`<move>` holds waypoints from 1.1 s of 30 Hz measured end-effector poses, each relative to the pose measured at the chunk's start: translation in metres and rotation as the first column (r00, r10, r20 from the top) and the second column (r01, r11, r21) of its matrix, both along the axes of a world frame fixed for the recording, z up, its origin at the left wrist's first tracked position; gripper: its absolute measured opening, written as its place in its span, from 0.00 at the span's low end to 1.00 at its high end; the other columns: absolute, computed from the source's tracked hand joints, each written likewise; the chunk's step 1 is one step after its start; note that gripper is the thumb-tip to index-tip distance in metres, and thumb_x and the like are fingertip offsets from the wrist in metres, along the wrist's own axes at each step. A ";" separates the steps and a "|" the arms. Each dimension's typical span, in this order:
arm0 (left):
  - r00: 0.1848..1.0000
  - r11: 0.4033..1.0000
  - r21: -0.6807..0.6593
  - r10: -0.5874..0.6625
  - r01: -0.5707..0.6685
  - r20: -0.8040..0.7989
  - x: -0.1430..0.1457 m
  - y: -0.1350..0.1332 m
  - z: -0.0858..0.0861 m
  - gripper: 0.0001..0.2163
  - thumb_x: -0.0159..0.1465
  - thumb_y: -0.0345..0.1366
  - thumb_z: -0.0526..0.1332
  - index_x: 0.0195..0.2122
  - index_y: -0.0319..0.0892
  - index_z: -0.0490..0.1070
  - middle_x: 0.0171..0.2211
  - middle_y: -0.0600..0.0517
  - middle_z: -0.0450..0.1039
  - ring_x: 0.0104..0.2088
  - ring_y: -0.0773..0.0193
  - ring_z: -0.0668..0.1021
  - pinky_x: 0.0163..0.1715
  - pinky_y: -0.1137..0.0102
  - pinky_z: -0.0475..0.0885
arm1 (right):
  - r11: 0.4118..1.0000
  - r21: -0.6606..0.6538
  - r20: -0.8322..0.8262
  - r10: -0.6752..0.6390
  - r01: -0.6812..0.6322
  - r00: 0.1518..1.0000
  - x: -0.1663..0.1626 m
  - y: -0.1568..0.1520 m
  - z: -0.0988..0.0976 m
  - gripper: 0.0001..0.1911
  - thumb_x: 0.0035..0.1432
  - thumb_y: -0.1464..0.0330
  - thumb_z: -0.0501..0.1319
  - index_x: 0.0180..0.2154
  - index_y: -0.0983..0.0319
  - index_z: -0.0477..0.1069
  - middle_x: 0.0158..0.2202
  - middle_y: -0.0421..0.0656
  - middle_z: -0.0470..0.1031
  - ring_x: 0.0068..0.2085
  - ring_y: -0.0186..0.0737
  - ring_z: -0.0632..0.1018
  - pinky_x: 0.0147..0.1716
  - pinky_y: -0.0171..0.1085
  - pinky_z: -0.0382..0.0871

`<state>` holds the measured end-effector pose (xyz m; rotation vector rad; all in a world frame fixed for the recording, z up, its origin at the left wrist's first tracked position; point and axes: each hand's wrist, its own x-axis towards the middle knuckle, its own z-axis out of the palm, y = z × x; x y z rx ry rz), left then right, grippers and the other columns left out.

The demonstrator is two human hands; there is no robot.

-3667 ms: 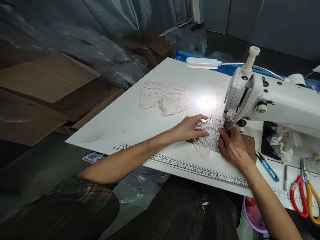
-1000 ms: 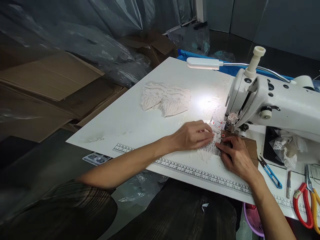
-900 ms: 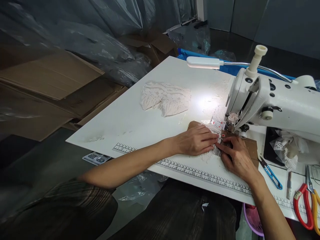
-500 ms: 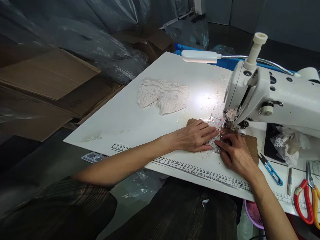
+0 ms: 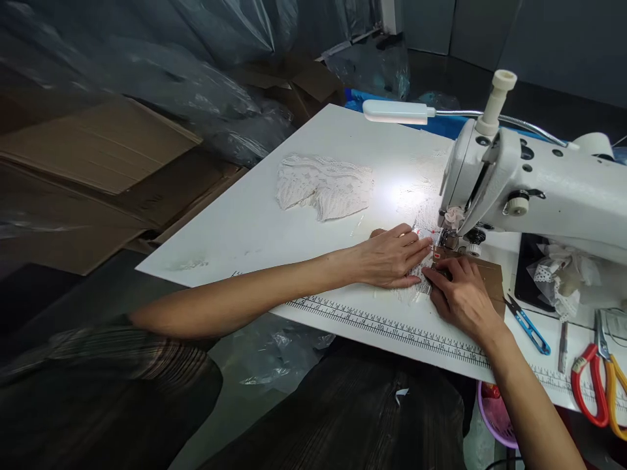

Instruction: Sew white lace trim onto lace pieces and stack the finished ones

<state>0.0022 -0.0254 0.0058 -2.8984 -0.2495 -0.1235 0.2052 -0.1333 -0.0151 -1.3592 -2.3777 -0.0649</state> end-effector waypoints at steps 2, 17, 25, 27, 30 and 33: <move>1.000 1.000 -0.012 0.017 -0.017 0.020 0.003 0.004 0.000 0.25 0.72 0.50 0.49 0.53 0.32 0.71 0.57 0.35 0.70 0.46 0.50 0.74 0.48 0.57 0.62 | 1.000 0.022 0.025 -0.015 0.014 1.000 0.001 0.003 -0.001 0.18 0.64 0.70 0.54 0.52 0.59 0.76 0.43 0.51 0.73 0.44 0.49 0.71 0.44 0.49 0.71; 0.979 0.961 -0.274 0.090 -0.037 0.184 0.005 0.018 -0.020 0.20 0.73 0.43 0.48 0.58 0.36 0.68 0.63 0.39 0.66 0.54 0.50 0.72 0.52 0.57 0.61 | 0.994 0.036 0.014 -0.103 0.103 0.995 -0.001 0.003 -0.002 0.18 0.65 0.69 0.53 0.53 0.59 0.75 0.44 0.51 0.73 0.44 0.48 0.72 0.42 0.47 0.70; 0.960 0.957 -0.291 0.077 0.004 0.268 0.006 0.018 -0.025 0.18 0.72 0.41 0.50 0.56 0.38 0.70 0.62 0.40 0.68 0.54 0.52 0.73 0.56 0.54 0.60 | 0.993 0.034 -0.010 -0.114 0.114 0.993 -0.001 0.003 -0.002 0.17 0.66 0.68 0.54 0.53 0.58 0.75 0.45 0.51 0.73 0.45 0.47 0.73 0.42 0.47 0.71; 0.956 0.955 -0.297 0.078 0.009 0.282 0.005 0.018 -0.025 0.18 0.73 0.41 0.50 0.56 0.39 0.70 0.62 0.41 0.68 0.56 0.52 0.73 0.59 0.53 0.57 | 0.993 0.054 -0.023 -0.101 0.102 0.995 -0.001 0.003 -0.002 0.17 0.66 0.69 0.54 0.52 0.59 0.76 0.44 0.51 0.73 0.45 0.47 0.73 0.42 0.47 0.72; 0.955 0.949 -0.314 0.099 -0.006 0.280 0.005 0.017 -0.025 0.18 0.73 0.41 0.50 0.58 0.39 0.69 0.62 0.41 0.68 0.57 0.52 0.72 0.61 0.50 0.54 | 0.993 0.081 -0.044 -0.082 0.085 0.996 -0.001 0.005 -0.001 0.16 0.66 0.69 0.55 0.50 0.61 0.77 0.43 0.51 0.73 0.45 0.47 0.73 0.42 0.46 0.72; 0.957 0.942 -0.335 0.112 -0.016 0.269 0.006 0.018 -0.025 0.18 0.72 0.41 0.51 0.59 0.41 0.68 0.62 0.42 0.68 0.58 0.52 0.71 0.62 0.49 0.53 | 0.993 0.081 -0.065 -0.082 0.087 0.995 0.000 0.006 -0.002 0.16 0.65 0.69 0.55 0.50 0.60 0.77 0.43 0.50 0.73 0.45 0.46 0.73 0.42 0.46 0.73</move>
